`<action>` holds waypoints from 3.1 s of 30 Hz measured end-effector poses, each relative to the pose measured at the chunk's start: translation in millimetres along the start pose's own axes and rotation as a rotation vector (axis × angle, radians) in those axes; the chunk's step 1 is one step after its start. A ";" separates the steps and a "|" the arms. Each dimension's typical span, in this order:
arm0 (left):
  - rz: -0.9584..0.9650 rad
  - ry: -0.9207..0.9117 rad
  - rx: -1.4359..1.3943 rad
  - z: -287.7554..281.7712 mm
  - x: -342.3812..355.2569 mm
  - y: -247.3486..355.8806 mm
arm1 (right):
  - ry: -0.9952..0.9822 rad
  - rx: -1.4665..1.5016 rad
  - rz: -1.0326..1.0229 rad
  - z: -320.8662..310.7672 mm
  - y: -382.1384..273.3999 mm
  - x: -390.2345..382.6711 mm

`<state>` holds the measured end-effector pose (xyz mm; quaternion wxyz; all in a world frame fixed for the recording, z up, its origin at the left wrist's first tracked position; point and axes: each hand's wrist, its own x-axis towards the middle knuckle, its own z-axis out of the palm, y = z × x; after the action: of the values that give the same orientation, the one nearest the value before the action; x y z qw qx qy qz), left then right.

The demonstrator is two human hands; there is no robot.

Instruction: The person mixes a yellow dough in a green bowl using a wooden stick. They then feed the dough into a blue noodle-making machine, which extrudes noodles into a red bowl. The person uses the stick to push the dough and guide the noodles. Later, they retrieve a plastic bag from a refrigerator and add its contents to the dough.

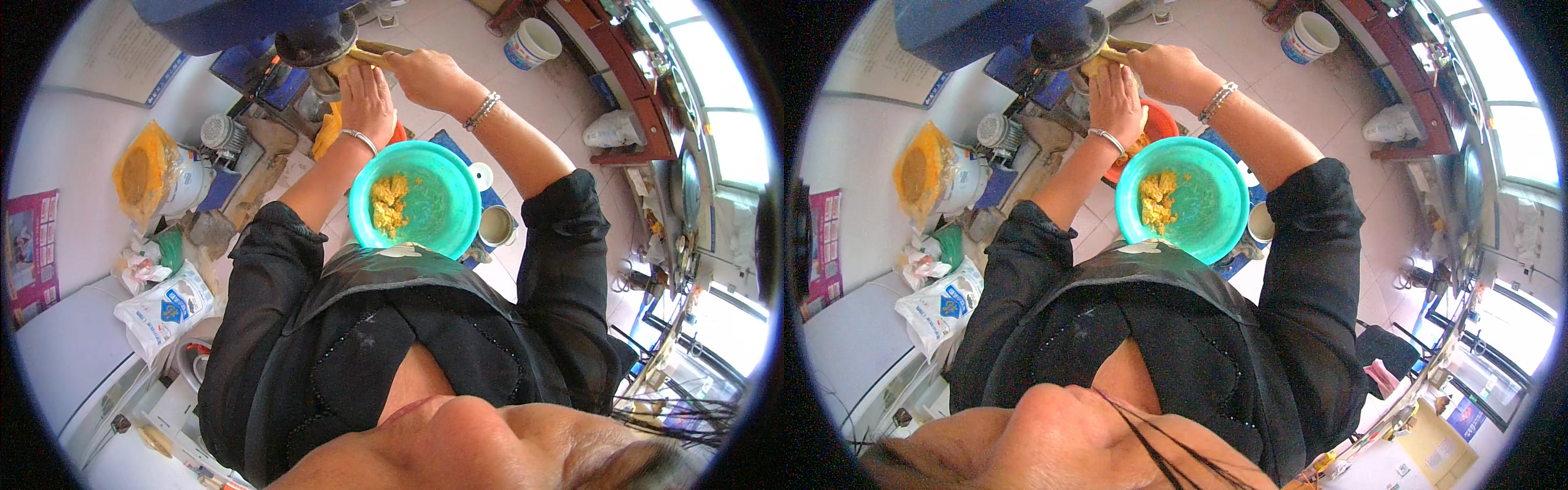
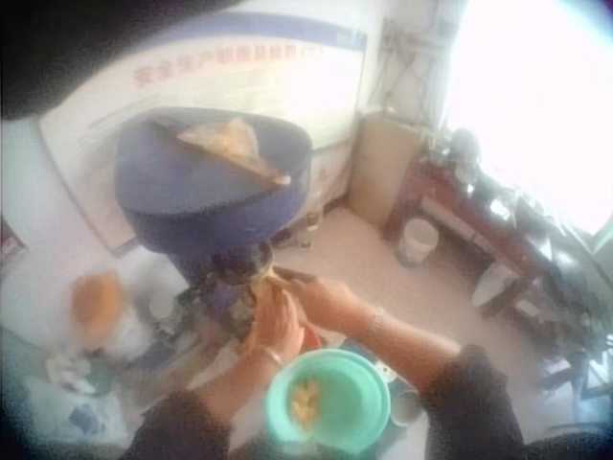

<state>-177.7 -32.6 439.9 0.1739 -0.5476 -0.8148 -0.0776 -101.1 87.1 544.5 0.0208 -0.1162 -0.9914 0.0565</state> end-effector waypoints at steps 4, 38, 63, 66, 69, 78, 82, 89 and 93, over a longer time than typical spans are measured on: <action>-0.020 -0.008 -0.014 2.4 10.7 -1.0 | -0.012 -0.023 0.041 5.8 -2.6 7.3; 0.165 -0.167 0.031 -26.7 -30.7 -3.8 | -0.022 -0.103 -0.080 -14.6 20.2 4.8; 0.128 0.214 -0.139 -10.0 18.1 -43.3 | 0.003 -0.046 -0.067 -34.7 7.1 -30.0; 0.090 0.150 -0.188 -4.1 14.8 -39.9 | -0.038 -0.042 -0.100 -32.6 7.4 -20.1; 0.085 0.144 -0.217 -3.3 12.9 -37.8 | -0.044 -0.063 -0.065 -26.6 1.1 -11.4; 0.082 0.149 -0.265 -0.8 14.2 -34.6 | -0.050 -0.119 -0.114 -2.7 4.3 10.0; 0.080 0.054 -0.224 -8.4 20.7 -32.5 | -0.028 -0.087 -0.072 2.3 5.0 12.3; 0.076 0.067 -0.218 -0.5 18.6 -39.1 | -0.021 -0.118 -0.063 -17.7 -6.8 -4.7; 0.081 0.162 -0.155 -5.1 19.6 -32.4 | -0.035 -0.113 0.080 -29.7 15.9 -14.2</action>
<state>-213.1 -29.8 453.9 0.1995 -0.5837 -0.7669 -0.1772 -82.0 102.3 571.7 -0.0055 -0.1560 -0.9877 0.0032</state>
